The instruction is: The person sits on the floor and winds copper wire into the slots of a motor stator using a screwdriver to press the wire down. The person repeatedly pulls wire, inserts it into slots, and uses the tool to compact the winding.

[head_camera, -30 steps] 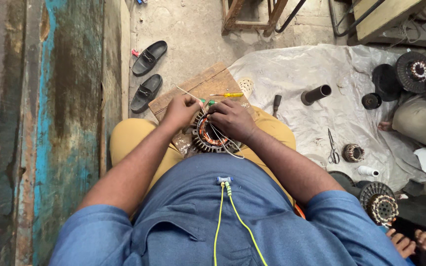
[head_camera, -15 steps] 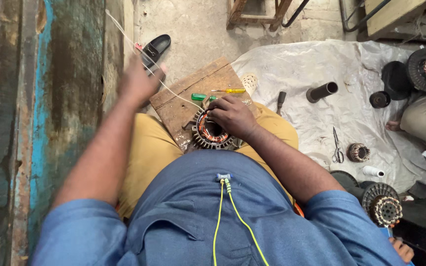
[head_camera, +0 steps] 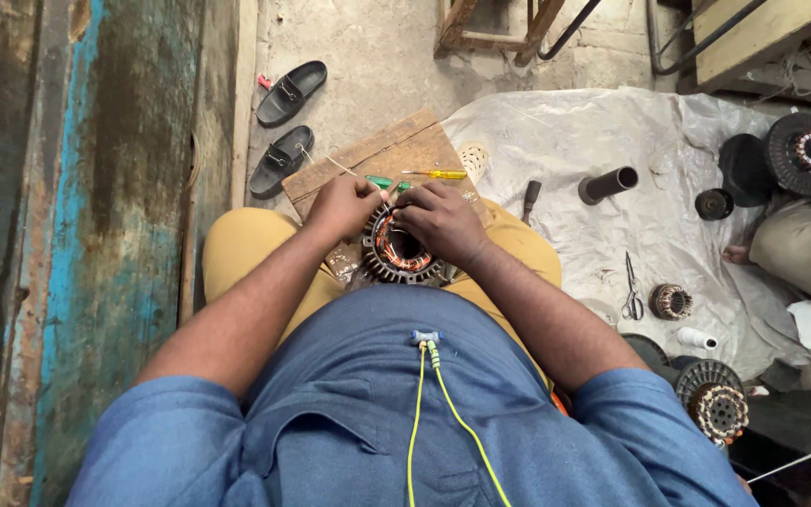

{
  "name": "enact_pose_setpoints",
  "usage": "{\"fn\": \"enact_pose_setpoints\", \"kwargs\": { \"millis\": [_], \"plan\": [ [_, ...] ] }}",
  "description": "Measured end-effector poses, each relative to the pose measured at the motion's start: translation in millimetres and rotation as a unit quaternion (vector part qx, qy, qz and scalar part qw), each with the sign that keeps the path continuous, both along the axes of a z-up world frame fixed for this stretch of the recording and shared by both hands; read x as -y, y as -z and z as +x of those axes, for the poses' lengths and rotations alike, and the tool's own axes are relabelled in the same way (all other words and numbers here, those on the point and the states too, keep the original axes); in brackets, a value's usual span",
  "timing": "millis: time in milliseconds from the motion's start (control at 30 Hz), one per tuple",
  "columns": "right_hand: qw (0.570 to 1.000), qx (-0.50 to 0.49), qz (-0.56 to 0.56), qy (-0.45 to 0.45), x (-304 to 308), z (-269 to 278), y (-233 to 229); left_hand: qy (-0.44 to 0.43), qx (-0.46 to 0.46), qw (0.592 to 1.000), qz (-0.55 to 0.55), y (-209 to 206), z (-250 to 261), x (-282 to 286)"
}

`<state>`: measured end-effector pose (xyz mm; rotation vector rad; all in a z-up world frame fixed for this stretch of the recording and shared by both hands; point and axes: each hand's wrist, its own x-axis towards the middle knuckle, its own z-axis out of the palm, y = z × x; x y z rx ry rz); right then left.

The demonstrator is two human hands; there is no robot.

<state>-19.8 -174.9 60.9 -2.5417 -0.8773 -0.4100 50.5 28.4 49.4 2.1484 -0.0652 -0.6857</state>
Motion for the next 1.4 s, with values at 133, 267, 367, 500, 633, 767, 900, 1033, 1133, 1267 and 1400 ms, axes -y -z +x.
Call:
{"fn": "enact_pose_setpoints", "kwargs": {
  "millis": [133, 267, 367, 500, 633, 767, 900, 1033, 1133, 1267, 1400],
  "plan": [
    [1.0, -0.004, -0.003, -0.007, 0.2, 0.8, 1.5, -0.03, -0.013, 0.997, -0.068, 3.2, 6.2, -1.6],
    [1.0, -0.009, -0.002, -0.014, 1.1, 0.9, -0.9, -0.04, 0.042, 0.975, -0.217, 17.0, 26.7, 3.4],
    [1.0, -0.006, -0.005, -0.009, -0.2, 0.2, -1.9, -0.08, -0.054, 0.948, -0.302, 19.3, 32.7, 5.4],
    [1.0, -0.004, -0.007, -0.002, -0.5, 1.0, 0.7, -0.13, -0.076, 0.941, -0.302, 4.9, 50.7, 0.9],
    [1.0, -0.002, -0.011, 0.0, -0.8, 1.7, 1.9, -0.139, -0.021, 0.933, -0.332, -7.1, 77.7, -6.2],
    [1.0, -0.002, -0.007, 0.001, -1.3, 0.6, 1.5, -0.13, 0.008, 0.924, -0.359, 2.7, 84.3, -9.0],
    [1.0, -0.01, -0.006, -0.001, -0.7, 0.4, 2.4, -0.165, 0.011, 0.916, -0.365, 15.8, 86.9, -10.6],
    [0.999, -0.031, 0.011, 0.009, -1.4, 0.3, -1.2, -0.149, 0.025, 0.92, -0.363, 12.8, 81.6, -21.1],
    [0.993, -0.094, 0.065, 0.04, -1.6, -0.8, -6.8, -0.127, 0.051, 0.924, -0.357, -0.4, 73.1, -20.4],
    [0.956, -0.224, 0.148, 0.114, -4.5, 1.9, -12.6, -0.097, 0.08, 0.929, -0.347, -22.0, 58.5, -11.5],
    [0.951, -0.225, 0.198, 0.071, -10.7, 7.0, -17.3, -0.055, 0.08, 0.929, -0.356, -42.7, 47.7, 0.5]
  ]
}}
